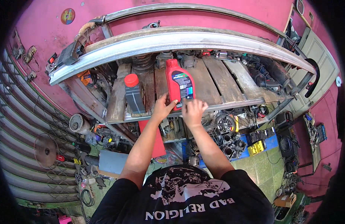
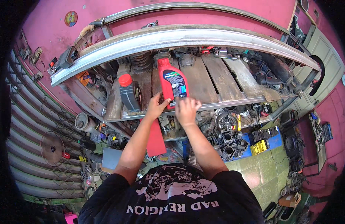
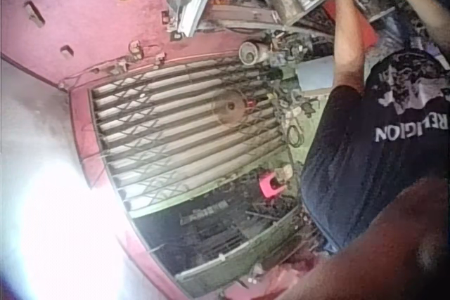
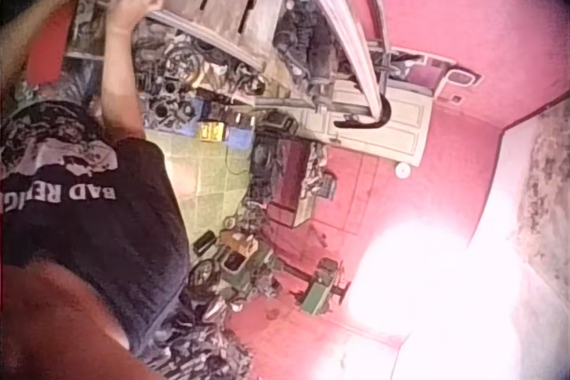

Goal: The person picks up two red plastic bottles from a shelf, inspects them, and places them back. Then, the person picks up a metal engine part and a metal file, and uses the file to scrape and clean the surface of the metal part. The person rotates the part to clean different areas before placing it back on the shelf.

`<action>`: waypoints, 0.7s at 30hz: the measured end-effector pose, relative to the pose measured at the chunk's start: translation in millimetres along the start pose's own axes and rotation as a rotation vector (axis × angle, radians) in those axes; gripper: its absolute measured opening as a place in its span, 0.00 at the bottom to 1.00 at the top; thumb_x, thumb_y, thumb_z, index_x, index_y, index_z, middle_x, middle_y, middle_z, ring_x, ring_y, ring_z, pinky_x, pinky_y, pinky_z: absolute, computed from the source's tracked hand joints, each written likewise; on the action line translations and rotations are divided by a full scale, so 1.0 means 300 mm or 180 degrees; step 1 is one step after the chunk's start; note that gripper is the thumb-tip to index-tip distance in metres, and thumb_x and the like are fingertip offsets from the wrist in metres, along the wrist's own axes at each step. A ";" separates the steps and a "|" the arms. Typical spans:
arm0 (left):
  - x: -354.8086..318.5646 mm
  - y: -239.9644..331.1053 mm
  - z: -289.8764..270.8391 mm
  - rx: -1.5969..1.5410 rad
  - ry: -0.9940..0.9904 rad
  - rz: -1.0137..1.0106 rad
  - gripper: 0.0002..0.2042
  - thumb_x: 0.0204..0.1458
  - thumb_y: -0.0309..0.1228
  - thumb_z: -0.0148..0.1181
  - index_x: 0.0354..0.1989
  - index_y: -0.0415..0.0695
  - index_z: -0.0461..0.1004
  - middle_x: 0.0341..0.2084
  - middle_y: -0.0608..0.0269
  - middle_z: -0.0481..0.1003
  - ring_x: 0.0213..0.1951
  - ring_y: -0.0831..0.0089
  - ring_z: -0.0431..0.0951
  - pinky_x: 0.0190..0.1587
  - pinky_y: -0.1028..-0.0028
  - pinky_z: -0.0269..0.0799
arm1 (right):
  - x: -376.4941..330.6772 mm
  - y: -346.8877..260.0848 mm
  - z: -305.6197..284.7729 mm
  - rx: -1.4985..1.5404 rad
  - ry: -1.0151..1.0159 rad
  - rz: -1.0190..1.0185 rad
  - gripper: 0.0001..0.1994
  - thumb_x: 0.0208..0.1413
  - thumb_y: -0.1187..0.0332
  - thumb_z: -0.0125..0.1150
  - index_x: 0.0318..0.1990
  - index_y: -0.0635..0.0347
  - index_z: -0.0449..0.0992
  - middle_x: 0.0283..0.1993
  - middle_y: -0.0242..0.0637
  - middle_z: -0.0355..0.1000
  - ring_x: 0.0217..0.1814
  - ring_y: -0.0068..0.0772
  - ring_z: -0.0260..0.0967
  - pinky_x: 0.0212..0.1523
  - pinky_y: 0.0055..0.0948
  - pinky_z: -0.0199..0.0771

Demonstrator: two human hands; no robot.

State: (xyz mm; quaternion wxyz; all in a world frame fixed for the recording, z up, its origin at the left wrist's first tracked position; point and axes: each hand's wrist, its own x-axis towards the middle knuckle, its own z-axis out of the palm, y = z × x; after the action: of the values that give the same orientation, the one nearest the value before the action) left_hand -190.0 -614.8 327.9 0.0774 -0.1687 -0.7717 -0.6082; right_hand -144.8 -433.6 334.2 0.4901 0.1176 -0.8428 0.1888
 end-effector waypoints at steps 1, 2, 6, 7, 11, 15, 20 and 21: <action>0.001 0.031 0.009 -0.0073 -0.0008 0.0009 0.22 0.61 0.27 0.67 0.62 0.36 0.72 0.46 0.64 0.81 0.44 0.80 0.79 0.50 0.73 0.76 | 0.018 0.040 0.007 -0.0163 0.0118 0.0216 0.10 0.50 0.65 0.70 0.40 0.51 0.79 0.41 0.36 0.70 0.51 0.44 0.67 0.55 0.54 0.57; -0.003 0.062 0.017 -0.0146 -0.0016 0.0017 0.22 0.61 0.27 0.67 0.62 0.36 0.72 0.45 0.64 0.81 0.44 0.80 0.79 0.50 0.74 0.76 | 0.034 0.076 0.017 -0.0325 0.0237 0.0432 0.10 0.50 0.65 0.69 0.40 0.52 0.79 0.41 0.37 0.70 0.52 0.44 0.67 0.55 0.54 0.57; -0.001 0.034 0.005 0.0027 0.0097 0.0226 0.21 0.61 0.28 0.67 0.61 0.37 0.72 0.43 0.66 0.81 0.42 0.81 0.78 0.47 0.75 0.75 | 0.107 0.062 0.000 0.0028 0.0333 0.0210 0.09 0.51 0.66 0.69 0.39 0.52 0.78 0.40 0.37 0.71 0.49 0.45 0.67 0.53 0.53 0.56; 0.000 0.039 0.008 -0.0012 0.0075 0.0209 0.21 0.60 0.28 0.67 0.61 0.37 0.73 0.42 0.66 0.81 0.41 0.82 0.78 0.46 0.76 0.75 | 0.088 0.060 0.002 0.0112 0.0175 -0.0030 0.10 0.50 0.67 0.69 0.41 0.50 0.79 0.40 0.34 0.71 0.49 0.42 0.68 0.54 0.52 0.56; 0.006 0.023 -0.005 0.0277 0.0082 0.0293 0.21 0.60 0.28 0.68 0.60 0.37 0.73 0.40 0.67 0.81 0.39 0.83 0.77 0.43 0.76 0.74 | 0.083 0.033 -0.016 0.0320 -0.0030 -0.0907 0.13 0.50 0.68 0.71 0.44 0.46 0.81 0.39 0.26 0.72 0.50 0.34 0.69 0.54 0.50 0.55; -0.005 0.048 0.008 -0.0057 0.0161 0.0132 0.23 0.56 0.36 0.71 0.56 0.37 0.76 0.41 0.47 0.82 0.43 0.60 0.82 0.49 0.62 0.75 | 0.232 0.060 0.007 0.0021 0.0141 -0.0972 0.14 0.52 0.65 0.68 0.48 0.43 0.81 0.44 0.26 0.72 0.55 0.35 0.68 0.56 0.54 0.57; -0.012 0.060 0.000 0.0218 0.0271 0.0237 0.23 0.56 0.36 0.71 0.56 0.37 0.76 0.41 0.47 0.82 0.42 0.60 0.82 0.47 0.63 0.75 | 0.484 -0.011 0.002 -0.0009 0.0329 -0.1112 0.16 0.52 0.65 0.68 0.50 0.42 0.82 0.45 0.27 0.73 0.54 0.37 0.68 0.56 0.55 0.58; -0.009 0.064 0.001 0.0312 0.0305 0.0337 0.22 0.56 0.35 0.71 0.56 0.37 0.76 0.41 0.48 0.82 0.42 0.61 0.82 0.46 0.63 0.75 | 0.499 -0.019 0.001 0.0005 0.0361 -0.1140 0.16 0.52 0.65 0.68 0.50 0.41 0.82 0.44 0.27 0.73 0.54 0.37 0.68 0.56 0.55 0.58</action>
State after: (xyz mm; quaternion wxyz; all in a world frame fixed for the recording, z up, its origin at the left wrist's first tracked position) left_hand -180.7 -610.9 344.7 0.1545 -0.1761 -0.7860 -0.5721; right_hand -216.4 -440.7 465.4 0.5626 0.2554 -0.7792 0.1055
